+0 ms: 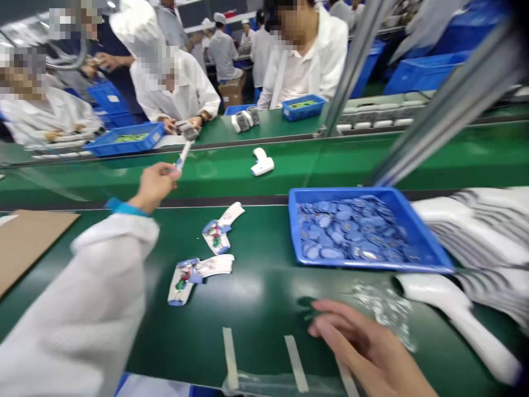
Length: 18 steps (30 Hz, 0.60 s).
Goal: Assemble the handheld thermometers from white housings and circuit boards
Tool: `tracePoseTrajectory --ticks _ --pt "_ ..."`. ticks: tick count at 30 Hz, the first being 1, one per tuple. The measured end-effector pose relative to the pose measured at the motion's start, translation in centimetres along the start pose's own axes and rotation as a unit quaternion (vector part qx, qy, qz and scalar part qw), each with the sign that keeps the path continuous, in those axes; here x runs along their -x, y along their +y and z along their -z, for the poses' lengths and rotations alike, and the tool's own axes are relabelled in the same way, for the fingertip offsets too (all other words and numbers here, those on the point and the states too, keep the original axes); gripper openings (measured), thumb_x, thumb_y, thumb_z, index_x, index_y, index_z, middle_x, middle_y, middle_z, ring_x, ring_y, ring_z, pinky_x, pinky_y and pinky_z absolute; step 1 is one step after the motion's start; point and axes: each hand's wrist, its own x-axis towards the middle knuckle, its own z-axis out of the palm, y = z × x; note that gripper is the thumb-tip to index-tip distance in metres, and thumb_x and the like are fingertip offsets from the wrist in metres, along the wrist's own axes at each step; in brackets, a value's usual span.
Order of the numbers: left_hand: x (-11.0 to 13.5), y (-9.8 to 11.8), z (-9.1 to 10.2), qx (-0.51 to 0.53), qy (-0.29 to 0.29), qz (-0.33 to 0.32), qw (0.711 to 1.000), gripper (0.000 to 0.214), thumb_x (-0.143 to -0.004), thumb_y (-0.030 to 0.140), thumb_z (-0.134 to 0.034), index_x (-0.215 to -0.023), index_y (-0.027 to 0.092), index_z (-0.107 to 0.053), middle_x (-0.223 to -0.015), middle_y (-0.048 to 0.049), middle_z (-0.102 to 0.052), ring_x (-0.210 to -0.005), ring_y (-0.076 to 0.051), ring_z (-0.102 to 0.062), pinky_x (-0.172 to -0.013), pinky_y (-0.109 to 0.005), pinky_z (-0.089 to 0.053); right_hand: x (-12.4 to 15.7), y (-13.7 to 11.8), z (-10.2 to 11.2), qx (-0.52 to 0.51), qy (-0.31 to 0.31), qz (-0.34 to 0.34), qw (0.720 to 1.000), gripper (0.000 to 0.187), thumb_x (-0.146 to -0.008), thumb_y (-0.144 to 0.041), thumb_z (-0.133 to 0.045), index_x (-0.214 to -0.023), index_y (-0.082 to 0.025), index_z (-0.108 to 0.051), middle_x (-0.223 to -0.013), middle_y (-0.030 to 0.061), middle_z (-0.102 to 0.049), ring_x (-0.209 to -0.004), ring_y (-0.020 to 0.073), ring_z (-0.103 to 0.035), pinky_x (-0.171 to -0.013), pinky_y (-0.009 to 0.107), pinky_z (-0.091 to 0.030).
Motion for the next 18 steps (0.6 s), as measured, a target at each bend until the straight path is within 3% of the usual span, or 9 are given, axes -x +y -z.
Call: tracePoseTrajectory --ticks 3,4,6,8,10,12,14,16,18 --pt "6.9 1.7 2.4 0.041 -0.038 -0.094 0.994 0.029 -0.09 0.04 -0.069 -0.106 0.016 -0.065 -0.086 0.0029 -0.064 -0.075 -0.014 -0.061 -0.084 -0.035 -0.051 -0.6 -3.2 0.1 -0.202 -0.13 0.013 0.971 0.06 -0.089 -0.067 -0.057 -0.131 -0.024 -0.06 -0.122 0.0137 -0.069 -0.073 0.0159 -0.066 -0.056 0.025 -0.05" --pt "10.0 2.0 2.8 0.04 -0.055 -0.18 0.981 0.024 -0.089 0.038 -0.069 -0.101 0.018 -0.067 -0.088 0.0026 -0.065 -0.076 -0.014 -0.059 -0.081 -0.031 -0.05 -0.8 -3.9 0.3 -0.272 -0.159 0.007 0.949 0.066 -0.089 -0.073 -0.051 -0.132 -0.023 -0.059 -0.13 0.0159 -0.064 -0.076 0.0168 -0.067 -0.057 0.026 -0.051" --pt "16.9 2.3 2.4 0.043 -0.142 -0.345 0.927 0.008 -0.092 0.028 -0.064 -0.096 0.021 -0.066 -0.102 0.0002 -0.064 -0.091 -0.015 -0.059 -0.087 -0.027 -0.048 -1.1 -4.5 0.9 -0.358 -0.218 -0.027 0.907 0.079 -0.088 -0.082 -0.037 -0.131 -0.02 -0.06 -0.139 0.0192 -0.057 -0.085 0.0221 -0.07 -0.059 0.029 -0.054" --pt "23.5 2.2 0.5 0.06 -0.239 -0.393 0.886 0.018 -0.097 0.013 -0.05 -0.097 0.024 -0.064 -0.107 -0.0008 -0.062 -0.093 -0.013 -0.059 -0.082 -0.022 -0.047 -0.7 -4.0 1.4 -0.332 -0.266 -0.055 0.903 0.076 -0.088 -0.08 -0.043 -0.126 -0.018 -0.064 -0.132 0.0192 -0.062 -0.08 0.021 -0.071 -0.058 0.029 -0.055" --pt "28.6 2.0 -2.0 0.095 -0.346 -0.344 0.867 0.022 -0.099 0.012 -0.044 -0.104 0.025 -0.062 -0.114 -0.0027 -0.06 -0.101 -0.014 -0.058 -0.087 -0.023 -0.048 0.4 -2.6 1.7 -0.232 -0.271 -0.037 0.934 0.059 -0.087 -0.067 -0.06 -0.116 -0.017 -0.068 -0.113 0.0145 -0.07 -0.065 0.0136 -0.066 -0.053 0.024 -0.053" --pt "31.8 1.8 -4.1 0.148 -0.375 -0.254 0.879 0.015 -0.1 0.016 -0.046 -0.103 0.024 -0.059 -0.117 -0.004 -0.058 -0.106 -0.015 -0.057 -0.092 -0.026 -0.047 1.9 -0.8 1.8 -0.119 -0.23 0.002 0.966 0.042 -0.09 -0.056 -0.064 -0.105 -0.018 -0.071 -0.102 0.0094 -0.071 -0.059 0.0089 -0.059 -0.051 0.021 -0.05" --pt "33.3 1.8 -5.7 0.181 -0.354 -0.189 0.898 0.01 -0.098 0.016 -0.049 -0.095 0.022 -0.056 -0.112 -0.0045 -0.058 -0.105 -0.017 -0.057 -0.092 -0.028 -0.046 3.2 0.8 1.9 -0.02 -0.154 0.034 0.987 0.042 -0.096 -0.056 -0.052 -0.103 -0.02 -0.072 -0.098 0.0073 -0.07 -0.06 0.0094 -0.057 -0.05 0.022 -0.05" --pt "33.8 1.9 -6.8 0.176 -0.311 -0.155 0.921 0.01 -0.096 0.016 -0.052 -0.088 0.021 -0.054 -0.104 -0.0048 -0.058 -0.1 -0.019 -0.057 -0.088 -0.031 -0.045 3.8 1.8 2.1 0.091 -0.05 0.081 0.991 0.04 -0.1 -0.052 -0.045 -0.108 -0.022 -0.071 -0.097 0.0063 -0.07 -0.063 0.012 -0.057 -0.051 0.025 -0.05" --pt "34.1 2.0 -7.7 0.136 -0.262 -0.123 0.947 0.008 -0.095 0.021 -0.054 -0.087 0.021 -0.053 -0.099 -0.0058 -0.057 -0.095 -0.022 -0.056 -0.084 -0.034 -0.045 3.3 2.0 2.4 0.229 0.057 0.185 0.954 0.032 -0.103 -0.039 -0.043 -0.114 -0.023 -0.069 -0.108 0.0074 -0.07 -0.077 0.0165 -0.063 -0.062 0.029 -0.053"
